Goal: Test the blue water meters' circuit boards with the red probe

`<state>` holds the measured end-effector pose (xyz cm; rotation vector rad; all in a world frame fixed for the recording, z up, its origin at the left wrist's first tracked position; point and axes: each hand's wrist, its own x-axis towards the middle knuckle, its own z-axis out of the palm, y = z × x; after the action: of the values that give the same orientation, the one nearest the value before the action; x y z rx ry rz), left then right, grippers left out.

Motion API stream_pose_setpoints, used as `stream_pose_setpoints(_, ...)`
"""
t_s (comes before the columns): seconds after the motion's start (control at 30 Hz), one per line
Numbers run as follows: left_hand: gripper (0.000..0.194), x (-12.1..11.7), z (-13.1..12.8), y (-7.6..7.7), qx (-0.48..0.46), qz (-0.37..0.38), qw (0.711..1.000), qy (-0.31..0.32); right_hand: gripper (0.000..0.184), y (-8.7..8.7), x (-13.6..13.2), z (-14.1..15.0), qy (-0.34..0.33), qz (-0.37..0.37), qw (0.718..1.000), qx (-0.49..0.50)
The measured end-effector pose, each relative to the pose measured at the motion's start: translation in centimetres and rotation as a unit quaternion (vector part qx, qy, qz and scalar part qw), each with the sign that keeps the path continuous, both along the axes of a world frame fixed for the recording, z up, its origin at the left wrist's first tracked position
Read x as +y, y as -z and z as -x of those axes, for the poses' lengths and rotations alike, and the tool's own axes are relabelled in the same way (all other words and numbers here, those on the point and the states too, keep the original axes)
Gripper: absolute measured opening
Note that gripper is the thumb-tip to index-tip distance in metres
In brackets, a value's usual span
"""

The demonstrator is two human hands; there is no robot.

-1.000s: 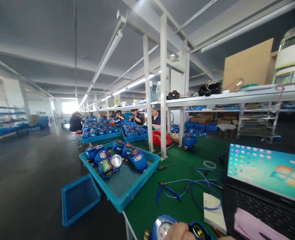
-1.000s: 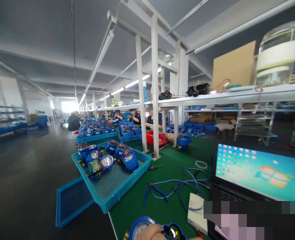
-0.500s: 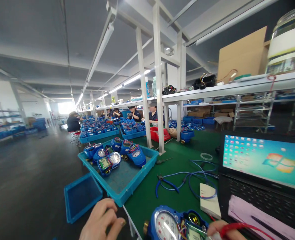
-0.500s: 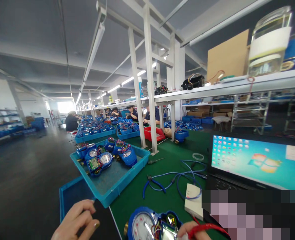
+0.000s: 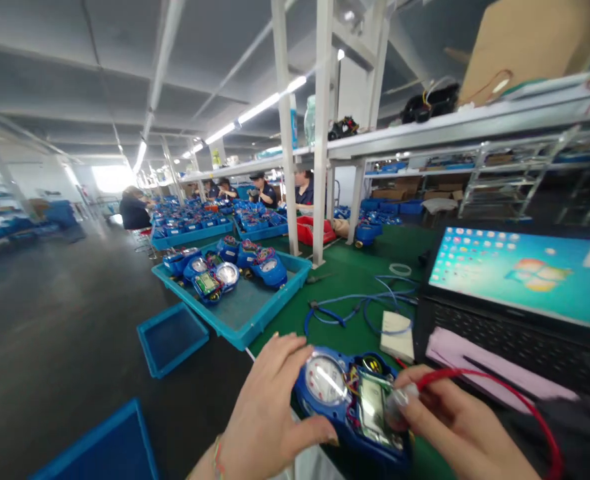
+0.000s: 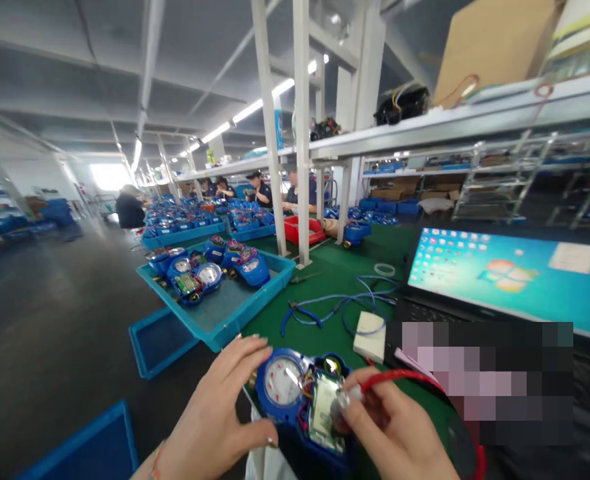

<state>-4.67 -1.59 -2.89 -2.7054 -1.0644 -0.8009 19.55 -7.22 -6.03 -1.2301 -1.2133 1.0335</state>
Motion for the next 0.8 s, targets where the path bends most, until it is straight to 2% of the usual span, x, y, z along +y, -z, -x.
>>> stream_pose_setpoints(0.07,0.093,0.1,-2.1,0.3,0.035,0.048,0.998,0.036,0.029,-1.4,-0.5,0.4,0.013,-0.005,1.0,-0.017)
stream_pose_setpoints(0.13,0.101,0.3,-3.4,1.0,0.052,0.067,0.994,0.067,0.025,-2.2,-0.6,0.7,0.035,-0.011,0.999,-0.025)
stream_pose_setpoints(0.33,0.091,0.3,-4.1,2.9,0.035,0.048,0.995,0.083,0.012,-3.5,-1.2,1.4,0.038,-0.043,0.983,-0.177)
stream_pose_setpoints(0.47,0.087,-0.1,-3.9,3.0,0.033,0.043,0.994,0.093,0.009,-4.2,-1.6,1.6,0.019,-0.081,0.967,-0.242)
stream_pose_setpoints(0.57,0.086,-0.2,-4.0,2.9,0.022,0.043,0.994,0.096,0.007,-4.0,-1.7,1.7,0.032,-0.099,0.954,-0.28)
stream_pose_setpoints(0.8,0.086,0.1,-4.2,2.7,0.009,0.048,0.993,0.109,0.011,-3.7,-1.6,1.7,0.034,-0.098,0.945,-0.31)
